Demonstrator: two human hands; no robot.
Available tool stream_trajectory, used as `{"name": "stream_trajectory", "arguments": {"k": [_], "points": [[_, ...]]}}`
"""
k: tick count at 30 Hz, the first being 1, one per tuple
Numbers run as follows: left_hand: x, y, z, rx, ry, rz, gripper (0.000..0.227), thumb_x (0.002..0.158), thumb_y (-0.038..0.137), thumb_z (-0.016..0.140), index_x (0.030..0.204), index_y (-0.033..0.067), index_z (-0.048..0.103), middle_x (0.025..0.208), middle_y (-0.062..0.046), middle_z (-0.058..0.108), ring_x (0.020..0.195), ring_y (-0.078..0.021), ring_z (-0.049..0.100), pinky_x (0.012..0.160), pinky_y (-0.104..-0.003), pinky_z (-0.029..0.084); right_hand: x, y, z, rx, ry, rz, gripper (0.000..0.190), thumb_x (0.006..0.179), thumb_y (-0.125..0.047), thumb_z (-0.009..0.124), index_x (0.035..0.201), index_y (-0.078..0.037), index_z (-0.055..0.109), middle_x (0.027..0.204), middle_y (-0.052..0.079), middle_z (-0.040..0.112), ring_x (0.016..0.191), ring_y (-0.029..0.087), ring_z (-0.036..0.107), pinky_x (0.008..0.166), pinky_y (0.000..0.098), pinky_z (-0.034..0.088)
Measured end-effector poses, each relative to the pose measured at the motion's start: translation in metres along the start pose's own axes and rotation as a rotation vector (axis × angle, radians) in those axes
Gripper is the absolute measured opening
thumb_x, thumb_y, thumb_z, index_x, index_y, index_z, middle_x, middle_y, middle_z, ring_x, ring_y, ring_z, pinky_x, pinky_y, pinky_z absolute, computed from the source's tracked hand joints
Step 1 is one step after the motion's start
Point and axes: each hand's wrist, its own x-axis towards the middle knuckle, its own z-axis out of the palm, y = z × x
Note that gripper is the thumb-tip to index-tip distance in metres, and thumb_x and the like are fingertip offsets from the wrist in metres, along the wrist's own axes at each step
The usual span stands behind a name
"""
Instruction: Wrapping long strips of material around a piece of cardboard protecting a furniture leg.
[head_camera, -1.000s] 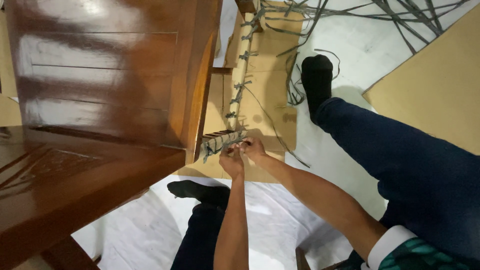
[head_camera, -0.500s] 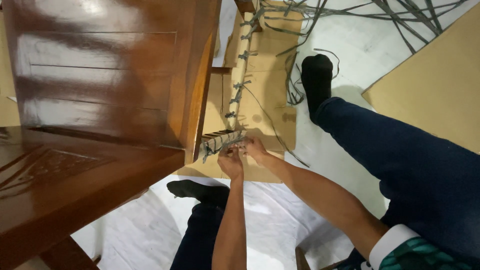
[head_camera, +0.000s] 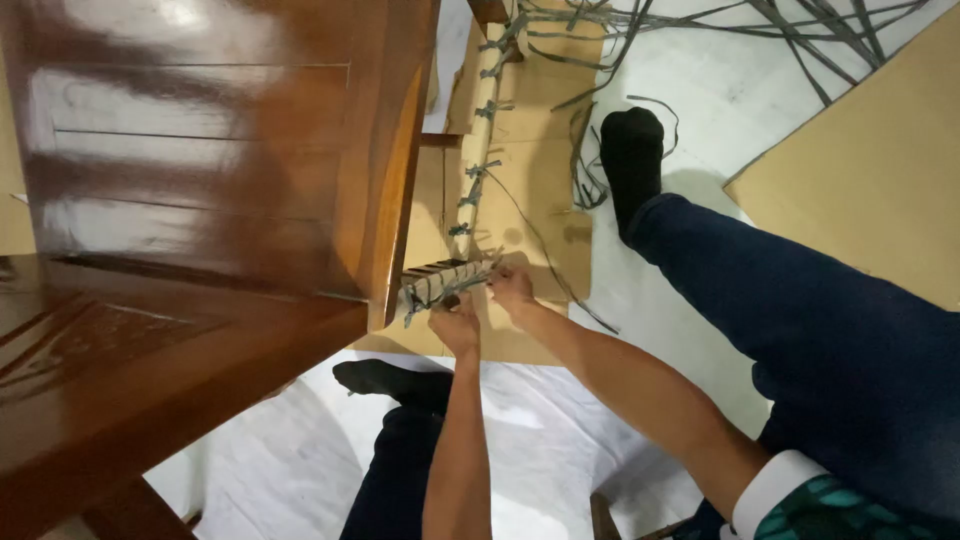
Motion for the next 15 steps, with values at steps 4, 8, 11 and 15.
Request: {"name": "stream_trajectory", "arguments": {"k": [4, 8, 11, 15], "points": [[0.009, -0.019, 0.004, 0.045, -0.011, 0.035, 0.028, 0.077, 0.030, 0.076, 0.070, 0.0023, 0.075, 0.064, -0.019, 0.070, 0.071, -0.0434, 0.071, 0.071, -0.050, 0.056, 0.005, -0.010, -0.001, -0.226, 0.146, -0.049, 0.021, 0.091, -0.020, 0.068, 0.088, 0.000, 0.074, 0.081, 0.020, 0.073, 0.080, 0.033, 0.074, 0.061, 0.0427, 0.060], [0.010, -0.002, -0.009, 0.126, -0.054, 0.162, 0.037, 0.085, 0.029, 0.072, 0.062, -0.0009, 0.070, 0.060, -0.023, 0.064, 0.069, -0.0493, 0.066, 0.065, -0.055, 0.052, 0.038, 0.010, -0.004, -0.328, 0.159, -0.038, 0.023, 0.091, -0.025, 0.067, 0.083, -0.005, 0.076, 0.078, 0.015, 0.076, 0.076, 0.031, 0.076, 0.060, 0.0394, 0.061], [0.025, -0.042, -0.007, -0.087, -0.163, 0.231, 0.030, 0.092, 0.027, 0.063, 0.075, 0.0046, 0.074, 0.072, -0.018, 0.072, 0.069, -0.0437, 0.069, 0.054, -0.038, 0.052, 0.013, -0.011, -0.037, 0.257, -0.068, 0.017, 0.021, 0.091, -0.027, 0.063, 0.094, -0.007, 0.066, 0.079, -0.001, 0.067, 0.079, 0.013, 0.072, 0.067, 0.0262, 0.066], [0.057, -0.124, -0.016, -0.119, -0.283, 0.063, 0.025, 0.086, 0.009, 0.074, 0.108, 0.0044, 0.063, 0.104, -0.015, 0.076, 0.098, -0.0377, 0.073, 0.077, -0.048, 0.065, 0.075, 0.024, -0.068, 0.368, -0.076, 0.071, 0.032, 0.097, -0.027, 0.062, 0.119, -0.003, 0.060, 0.111, 0.012, 0.070, 0.105, 0.032, 0.071, 0.101, 0.0554, 0.050]]}}
